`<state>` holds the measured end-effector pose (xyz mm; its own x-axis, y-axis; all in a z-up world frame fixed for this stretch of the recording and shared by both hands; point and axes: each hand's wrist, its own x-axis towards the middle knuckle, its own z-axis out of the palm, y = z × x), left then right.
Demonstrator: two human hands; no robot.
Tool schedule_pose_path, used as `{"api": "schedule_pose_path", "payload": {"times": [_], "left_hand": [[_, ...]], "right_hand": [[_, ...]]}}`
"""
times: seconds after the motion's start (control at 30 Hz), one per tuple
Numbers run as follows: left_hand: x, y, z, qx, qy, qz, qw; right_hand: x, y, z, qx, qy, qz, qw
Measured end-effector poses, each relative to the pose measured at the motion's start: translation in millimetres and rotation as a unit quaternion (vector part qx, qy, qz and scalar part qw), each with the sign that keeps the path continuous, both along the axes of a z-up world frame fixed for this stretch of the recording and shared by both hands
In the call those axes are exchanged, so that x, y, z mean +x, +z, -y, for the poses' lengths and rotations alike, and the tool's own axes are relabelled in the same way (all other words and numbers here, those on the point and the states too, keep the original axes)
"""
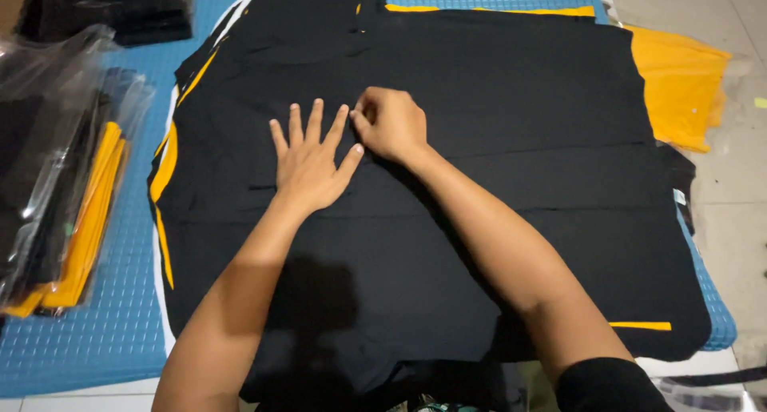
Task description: The person folds a black polo shirt with yellow accents on a blue mat, then places it into a clear plastic bag. The process is repeated for a second shirt.
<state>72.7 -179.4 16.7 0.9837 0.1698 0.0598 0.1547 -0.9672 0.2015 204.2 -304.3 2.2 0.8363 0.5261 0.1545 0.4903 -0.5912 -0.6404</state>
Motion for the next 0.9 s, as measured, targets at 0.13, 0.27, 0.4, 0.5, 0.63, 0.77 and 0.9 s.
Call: {"api": "schedule_pose_path", "payload": {"times": [0.13,0.27,0.4,0.5,0.63,0.77,0.9], "left_hand": [[-2.2,3.0,0.1,0.011,-0.020,-0.005,1.000],[-0.2,0.1,-2.2,0.013,-0.051,-0.005,0.999],[4.5,-1.4,-7.6,0.018,-0.081,-0.011,0.997],[13.1,-2.7,-8.8,0.026,-0.073,-0.032,0.996],[22.0,-0.4,22.5,0.097,-0.068,-0.006,0.993],[21.8,-1.6,43.3,0.115,-0.080,0.027,0.990],[16.8,-20.3,27.6,0.043,-0.221,0.182,0.957]], "right_hand": [[-7.3,9.4,25.1,-0.017,0.020,0.052,0.998],[13.7,-3.8,79.9,-0.093,0.019,0.233,0.968],[35.6,-13.9,154.5,-0.193,-0.053,0.267,0.943],[27.2,14.8,198.9,-0.228,-0.100,0.149,0.957],[53.6,1.9,264.9,-0.242,-0.191,0.062,0.949],[106.4,-57.2,346.6,-0.227,-0.290,0.027,0.929],[78.8,-16.5,343.2,-0.165,-0.369,0.039,0.914]]}}
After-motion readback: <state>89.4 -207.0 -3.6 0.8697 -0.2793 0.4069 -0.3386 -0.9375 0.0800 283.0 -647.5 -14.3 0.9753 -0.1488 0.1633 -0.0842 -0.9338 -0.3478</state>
